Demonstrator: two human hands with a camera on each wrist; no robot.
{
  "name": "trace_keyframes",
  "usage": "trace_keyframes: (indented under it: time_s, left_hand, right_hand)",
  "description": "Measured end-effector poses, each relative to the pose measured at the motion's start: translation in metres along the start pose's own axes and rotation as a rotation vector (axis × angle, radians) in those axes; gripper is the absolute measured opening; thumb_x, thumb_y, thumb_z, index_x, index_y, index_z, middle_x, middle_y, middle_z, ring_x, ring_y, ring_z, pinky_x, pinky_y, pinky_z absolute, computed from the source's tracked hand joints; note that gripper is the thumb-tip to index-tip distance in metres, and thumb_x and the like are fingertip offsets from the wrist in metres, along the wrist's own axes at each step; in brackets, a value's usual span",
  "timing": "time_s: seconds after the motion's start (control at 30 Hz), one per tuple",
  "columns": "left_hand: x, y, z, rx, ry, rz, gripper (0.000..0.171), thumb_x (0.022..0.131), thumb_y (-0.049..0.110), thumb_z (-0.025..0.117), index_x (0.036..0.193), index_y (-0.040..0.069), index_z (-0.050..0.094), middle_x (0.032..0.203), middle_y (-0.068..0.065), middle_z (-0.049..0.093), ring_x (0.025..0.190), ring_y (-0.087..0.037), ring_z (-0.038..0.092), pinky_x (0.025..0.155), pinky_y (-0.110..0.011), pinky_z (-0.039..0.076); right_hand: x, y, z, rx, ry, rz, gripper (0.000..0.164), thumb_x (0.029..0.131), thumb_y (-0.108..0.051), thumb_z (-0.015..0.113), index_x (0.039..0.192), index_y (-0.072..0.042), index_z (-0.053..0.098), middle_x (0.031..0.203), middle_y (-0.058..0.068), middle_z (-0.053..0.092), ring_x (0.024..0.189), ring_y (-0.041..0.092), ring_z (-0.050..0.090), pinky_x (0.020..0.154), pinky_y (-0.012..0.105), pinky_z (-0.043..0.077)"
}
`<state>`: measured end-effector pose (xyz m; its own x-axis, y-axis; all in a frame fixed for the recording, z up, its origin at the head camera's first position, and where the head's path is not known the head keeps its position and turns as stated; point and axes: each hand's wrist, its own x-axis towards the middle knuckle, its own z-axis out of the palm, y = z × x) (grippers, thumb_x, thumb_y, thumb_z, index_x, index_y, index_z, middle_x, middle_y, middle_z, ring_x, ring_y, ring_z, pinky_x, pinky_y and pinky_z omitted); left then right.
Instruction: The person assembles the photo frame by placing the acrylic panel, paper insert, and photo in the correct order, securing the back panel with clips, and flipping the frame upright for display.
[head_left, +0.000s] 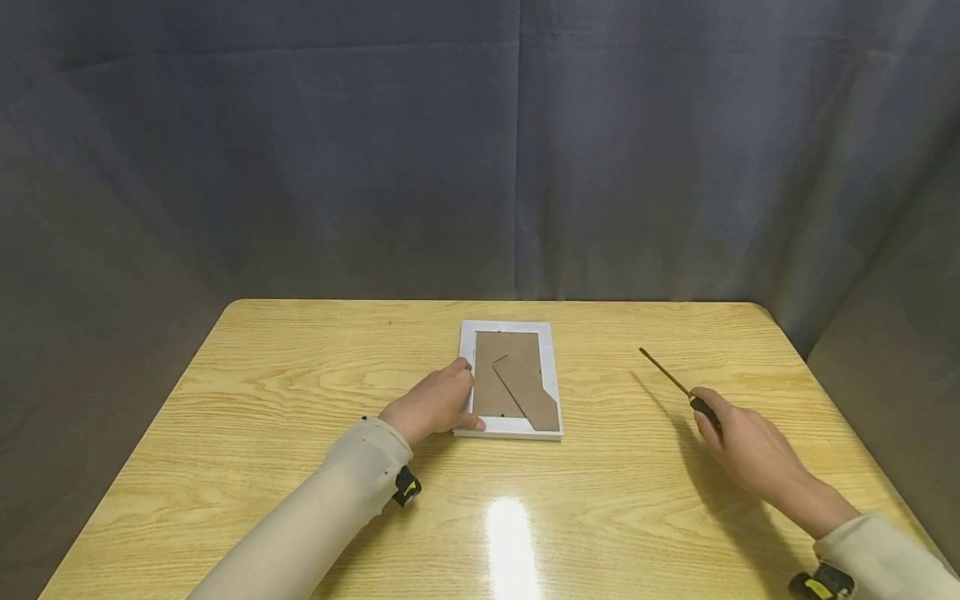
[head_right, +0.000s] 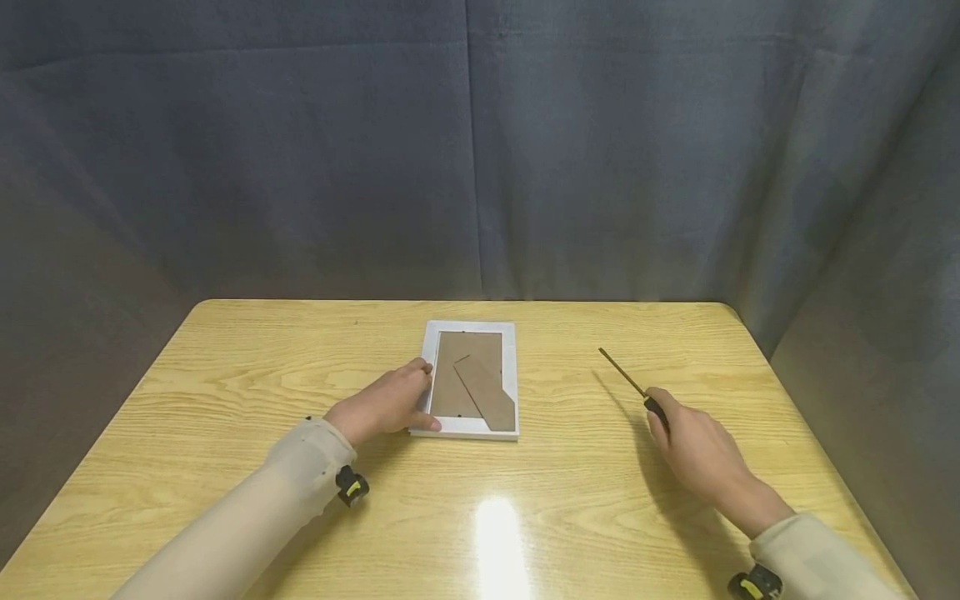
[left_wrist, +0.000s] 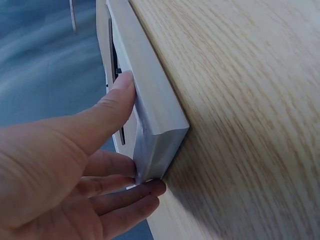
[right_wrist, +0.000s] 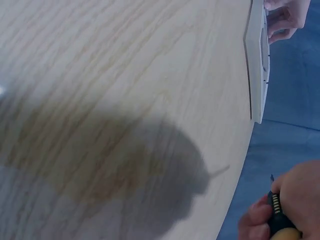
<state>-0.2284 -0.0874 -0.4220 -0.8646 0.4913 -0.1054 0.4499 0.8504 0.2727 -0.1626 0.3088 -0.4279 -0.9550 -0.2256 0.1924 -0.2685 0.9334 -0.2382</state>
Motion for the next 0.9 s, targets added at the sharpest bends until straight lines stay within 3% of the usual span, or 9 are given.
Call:
trace_keyframes:
  time_s: [0.2, 0.9]
  left_hand:
    - [0.001, -0.001, 0.0, 0.006, -0.005, 0.004, 0.054, 0.072, 0.041, 0.075, 0.103, -0.002, 0.064, 0.112, -0.012, 0.053, 0.078, -0.017, 0.052, 0.079, -0.031, 0.05]
    - [0.0, 0.0, 0.0, 0.007, -0.008, 0.002, 0.056, 0.072, 0.041, 0.075, 0.105, -0.003, 0.064, 0.11, -0.012, 0.054, 0.075, -0.017, 0.053, 0.076, -0.03, 0.05]
  right_hand:
    - [0.005, -0.009, -0.002, 0.016, 0.052, -0.034, 0.03, 0.095, -0.016, 0.05, 0.121, 0.0, 0.051, 0.082, 0.013, 0.064, 0.056, 0.014, 0.046, 0.047, 0.032, 0.039]
    - [0.023, -0.055, 0.012, 0.031, -0.016, -0.096, 0.031, 0.096, -0.019, 0.05, 0.123, -0.004, 0.052, 0.072, 0.004, 0.059, 0.05, 0.01, 0.043, 0.045, 0.028, 0.038]
